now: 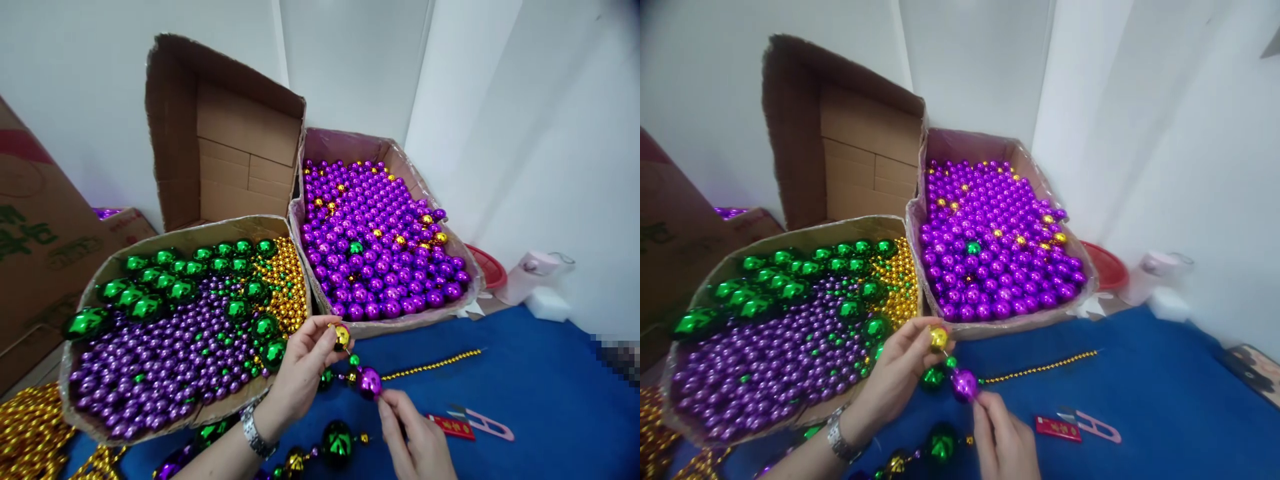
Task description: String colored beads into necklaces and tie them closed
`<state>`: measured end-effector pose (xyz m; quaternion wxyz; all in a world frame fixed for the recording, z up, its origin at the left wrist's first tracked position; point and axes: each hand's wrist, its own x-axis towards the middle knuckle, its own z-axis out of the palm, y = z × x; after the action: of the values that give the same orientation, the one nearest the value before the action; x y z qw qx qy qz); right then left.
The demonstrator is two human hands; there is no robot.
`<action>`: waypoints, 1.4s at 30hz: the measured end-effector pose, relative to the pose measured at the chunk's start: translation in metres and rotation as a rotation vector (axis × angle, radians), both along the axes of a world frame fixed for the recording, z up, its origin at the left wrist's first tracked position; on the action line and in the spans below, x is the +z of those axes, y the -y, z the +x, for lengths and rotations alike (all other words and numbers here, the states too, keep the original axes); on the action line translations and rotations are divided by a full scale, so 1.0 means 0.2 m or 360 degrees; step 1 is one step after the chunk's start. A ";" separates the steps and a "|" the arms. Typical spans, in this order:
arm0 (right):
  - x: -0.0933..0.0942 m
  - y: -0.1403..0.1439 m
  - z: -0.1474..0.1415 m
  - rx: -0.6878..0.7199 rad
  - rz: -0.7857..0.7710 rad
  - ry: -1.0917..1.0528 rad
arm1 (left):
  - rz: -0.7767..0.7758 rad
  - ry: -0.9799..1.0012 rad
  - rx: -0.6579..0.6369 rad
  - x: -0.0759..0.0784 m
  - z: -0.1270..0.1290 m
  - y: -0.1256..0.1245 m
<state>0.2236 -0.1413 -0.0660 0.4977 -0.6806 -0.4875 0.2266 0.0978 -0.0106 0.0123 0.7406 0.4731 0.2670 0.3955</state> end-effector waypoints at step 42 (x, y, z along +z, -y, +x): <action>-0.06 -0.07 -0.05 0.0015 -0.0041 -0.1628 | 0.1041 -0.1028 0.0541 0.03 -0.46 -0.43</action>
<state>0.2139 -0.1269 -0.0786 0.6632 -0.4865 -0.1819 0.5389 0.0065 0.0749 0.0179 0.3575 0.7290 0.4185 0.4070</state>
